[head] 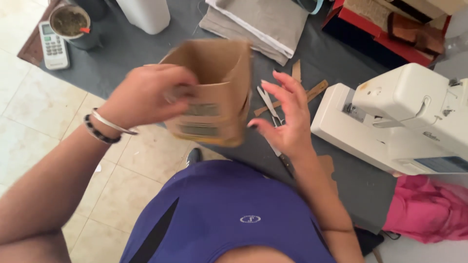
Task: Cutting and folding a cardboard box to create a custom container
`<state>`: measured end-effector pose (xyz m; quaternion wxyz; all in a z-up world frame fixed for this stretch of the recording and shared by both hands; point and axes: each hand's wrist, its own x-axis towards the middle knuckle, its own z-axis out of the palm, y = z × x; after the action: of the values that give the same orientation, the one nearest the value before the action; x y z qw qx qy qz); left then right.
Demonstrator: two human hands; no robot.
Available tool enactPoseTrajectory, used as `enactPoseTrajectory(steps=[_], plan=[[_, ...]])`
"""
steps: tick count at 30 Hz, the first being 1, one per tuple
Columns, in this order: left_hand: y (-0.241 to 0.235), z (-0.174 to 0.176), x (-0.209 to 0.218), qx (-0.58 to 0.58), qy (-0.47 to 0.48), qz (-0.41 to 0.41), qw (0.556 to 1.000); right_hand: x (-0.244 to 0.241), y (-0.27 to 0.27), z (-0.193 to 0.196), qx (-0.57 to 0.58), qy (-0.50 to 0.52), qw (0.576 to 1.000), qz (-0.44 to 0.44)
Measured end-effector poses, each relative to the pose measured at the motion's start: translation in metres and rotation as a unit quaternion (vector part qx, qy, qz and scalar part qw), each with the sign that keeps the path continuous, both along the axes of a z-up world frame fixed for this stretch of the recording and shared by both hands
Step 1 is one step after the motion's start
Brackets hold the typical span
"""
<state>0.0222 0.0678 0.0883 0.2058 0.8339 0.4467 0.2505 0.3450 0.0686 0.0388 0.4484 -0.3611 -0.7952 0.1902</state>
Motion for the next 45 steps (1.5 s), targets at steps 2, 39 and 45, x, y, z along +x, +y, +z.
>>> enactPoseTrajectory(steps=[2, 39, 45], plan=[[0.003, 0.013, 0.044, -0.025, 0.088, -0.005, 0.996, -0.012, -0.006, 0.035, 0.029, -0.104, 0.994, 0.028], [0.046, -0.054, -0.009, 0.094, 0.411, -0.032, 0.906, 0.024, 0.113, -0.024, -0.036, -0.149, 0.980, 0.128], [0.014, -0.150, -0.029, 0.261, 0.315, 0.028, 0.912, 0.008, 0.105, -0.084, 0.036, -0.177, 0.969, 0.168]])
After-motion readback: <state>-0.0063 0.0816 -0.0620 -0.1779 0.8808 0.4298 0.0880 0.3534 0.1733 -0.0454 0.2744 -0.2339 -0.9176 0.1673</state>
